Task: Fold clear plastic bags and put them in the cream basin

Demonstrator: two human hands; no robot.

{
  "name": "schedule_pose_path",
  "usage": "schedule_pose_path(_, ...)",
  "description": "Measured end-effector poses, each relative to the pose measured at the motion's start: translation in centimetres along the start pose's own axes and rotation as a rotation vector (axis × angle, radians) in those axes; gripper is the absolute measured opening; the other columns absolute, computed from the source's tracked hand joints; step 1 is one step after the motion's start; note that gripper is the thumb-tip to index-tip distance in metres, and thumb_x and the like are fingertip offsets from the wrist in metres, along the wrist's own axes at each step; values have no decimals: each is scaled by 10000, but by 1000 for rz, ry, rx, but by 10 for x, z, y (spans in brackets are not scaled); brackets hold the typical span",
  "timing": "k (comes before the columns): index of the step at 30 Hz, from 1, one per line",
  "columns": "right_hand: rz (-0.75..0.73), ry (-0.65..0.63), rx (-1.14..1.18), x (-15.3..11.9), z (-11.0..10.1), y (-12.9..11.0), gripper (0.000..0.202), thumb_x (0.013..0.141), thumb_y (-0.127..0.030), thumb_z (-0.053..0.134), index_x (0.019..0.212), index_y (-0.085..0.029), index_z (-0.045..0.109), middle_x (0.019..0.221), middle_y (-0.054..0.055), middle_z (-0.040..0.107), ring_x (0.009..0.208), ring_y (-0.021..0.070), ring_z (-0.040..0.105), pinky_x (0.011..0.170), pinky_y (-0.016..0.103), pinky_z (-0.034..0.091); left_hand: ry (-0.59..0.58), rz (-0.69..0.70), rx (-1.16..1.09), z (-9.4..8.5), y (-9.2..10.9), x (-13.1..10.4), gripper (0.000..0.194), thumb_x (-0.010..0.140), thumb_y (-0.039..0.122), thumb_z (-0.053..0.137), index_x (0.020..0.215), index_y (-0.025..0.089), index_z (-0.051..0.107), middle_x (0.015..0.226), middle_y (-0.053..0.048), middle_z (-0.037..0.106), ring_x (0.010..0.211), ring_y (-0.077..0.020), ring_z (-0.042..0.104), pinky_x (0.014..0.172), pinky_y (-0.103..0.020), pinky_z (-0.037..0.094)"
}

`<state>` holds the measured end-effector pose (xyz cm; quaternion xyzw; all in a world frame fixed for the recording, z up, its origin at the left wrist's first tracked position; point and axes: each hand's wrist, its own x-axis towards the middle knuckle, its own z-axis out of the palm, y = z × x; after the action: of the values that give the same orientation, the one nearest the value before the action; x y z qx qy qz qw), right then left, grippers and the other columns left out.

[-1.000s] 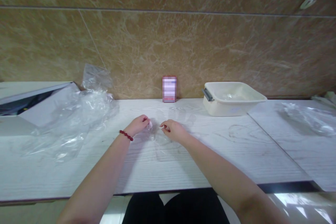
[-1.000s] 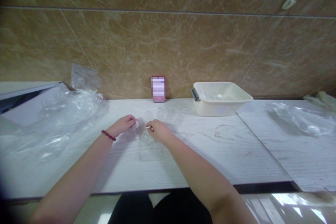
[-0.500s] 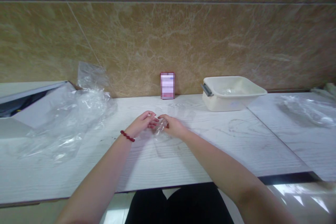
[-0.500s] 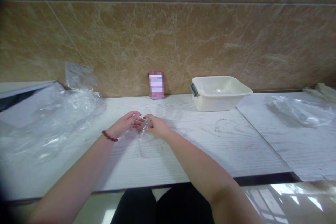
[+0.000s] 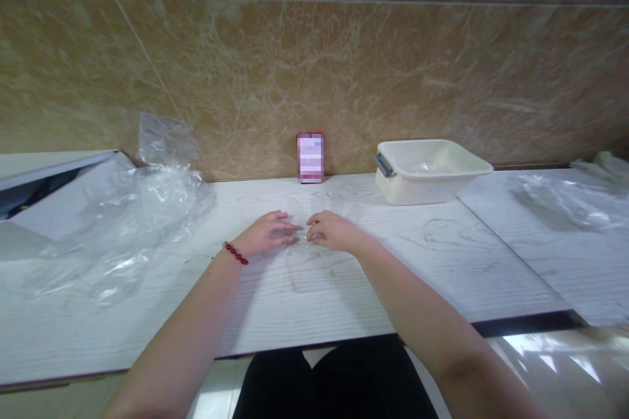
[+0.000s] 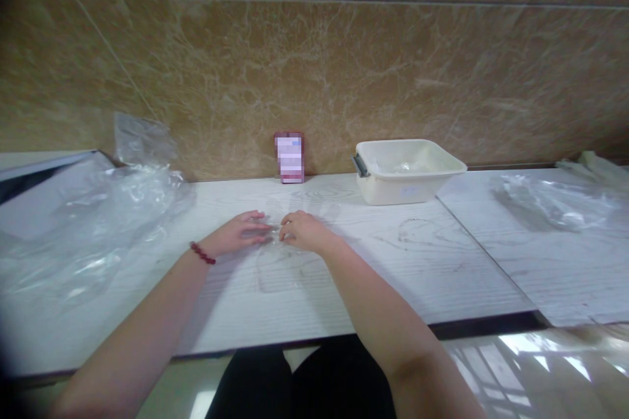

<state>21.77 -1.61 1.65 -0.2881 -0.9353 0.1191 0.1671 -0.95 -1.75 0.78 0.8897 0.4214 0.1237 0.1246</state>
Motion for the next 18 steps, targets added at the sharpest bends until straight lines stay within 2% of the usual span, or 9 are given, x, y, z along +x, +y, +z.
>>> schedule_pose_path(7, 36, -41, 15, -2, -5, 1, 230, 670, -79, 545, 803, -218, 670, 992, 42, 571, 915, 152, 495, 832, 288, 349, -193, -176, 163, 0, 10, -4, 526, 708, 640, 330, 1143, 377, 466, 1383, -21, 215, 1256, -317, 114, 967, -512, 132)
schedule_pose_path(10, 65, -64, 8, -3, -9, 2, 210, 677, -93, 543, 787, -213, 675, 995, 48, 571, 917, 155, 496, 830, 294, 351, -253, -233, 159, -2, 14, -5, 562, 702, 664, 291, 1179, 394, 411, 1402, -28, 146, 1257, -340, 65, 953, -539, 119)
schedule_pose_path(18, 29, -78, -22, -4, -6, 14, 236, 712, -125, 521, 851, -239, 673, 969, 40, 584, 889, 148, 508, 814, 282, 361, -290, -247, 157, -6, 23, -5, 601, 678, 690, 289, 1196, 399, 381, 1412, -19, 80, 1256, -351, 16, 954, -548, 85)
